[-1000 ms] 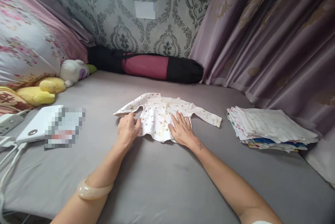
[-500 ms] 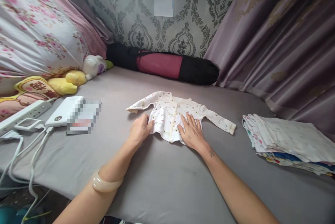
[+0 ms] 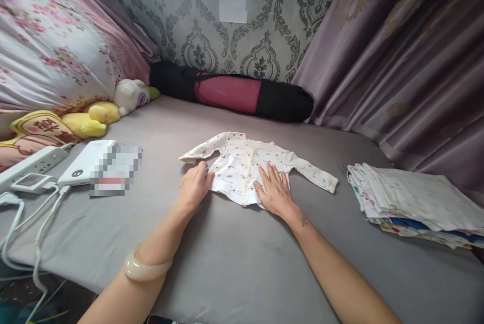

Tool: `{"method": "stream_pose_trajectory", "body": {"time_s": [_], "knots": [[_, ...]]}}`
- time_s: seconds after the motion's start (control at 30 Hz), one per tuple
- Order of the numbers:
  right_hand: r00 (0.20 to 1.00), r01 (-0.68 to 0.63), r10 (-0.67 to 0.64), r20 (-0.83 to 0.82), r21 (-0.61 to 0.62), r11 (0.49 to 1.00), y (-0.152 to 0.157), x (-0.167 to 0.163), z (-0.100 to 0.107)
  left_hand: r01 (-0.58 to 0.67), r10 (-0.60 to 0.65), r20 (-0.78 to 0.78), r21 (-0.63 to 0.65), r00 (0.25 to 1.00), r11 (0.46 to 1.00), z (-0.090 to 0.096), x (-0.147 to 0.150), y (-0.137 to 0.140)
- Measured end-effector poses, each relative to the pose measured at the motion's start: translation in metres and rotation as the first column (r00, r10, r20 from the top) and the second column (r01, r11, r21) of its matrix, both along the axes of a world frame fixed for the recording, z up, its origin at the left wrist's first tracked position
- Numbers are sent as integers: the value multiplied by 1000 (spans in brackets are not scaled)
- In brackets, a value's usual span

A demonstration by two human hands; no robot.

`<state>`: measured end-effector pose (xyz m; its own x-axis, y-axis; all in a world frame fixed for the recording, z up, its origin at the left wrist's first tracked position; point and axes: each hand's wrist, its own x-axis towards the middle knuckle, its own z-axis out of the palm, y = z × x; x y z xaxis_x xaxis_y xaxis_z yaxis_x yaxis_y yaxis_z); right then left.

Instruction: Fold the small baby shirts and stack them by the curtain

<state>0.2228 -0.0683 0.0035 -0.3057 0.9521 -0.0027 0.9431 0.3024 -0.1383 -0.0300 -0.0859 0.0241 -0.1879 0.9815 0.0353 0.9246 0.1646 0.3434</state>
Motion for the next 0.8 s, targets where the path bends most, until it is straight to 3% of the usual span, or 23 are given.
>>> {"method": "stream_pose_trajectory", "body": {"time_s": [0.2, 0.5, 0.67, 0.8], "knots": [[991, -134, 132, -39, -51, 990, -9, 1, 8, -3, 2, 14, 53, 1000, 999, -6, -3, 2], [930, -340, 303, -209, -170, 925, -15, 9, 28, -19, 37, 353, -52, 935, 998, 3, -19, 9], [878, -408, 322, -354, -202, 890, -19, 18, 48, 41, -9, 388, -74, 922, 996, 8, -23, 9], [839, -411, 224, -495, -309, 858, -14, 14, 56, 56, -23, 389, -75, 921, 996, 7, -24, 9]]}}
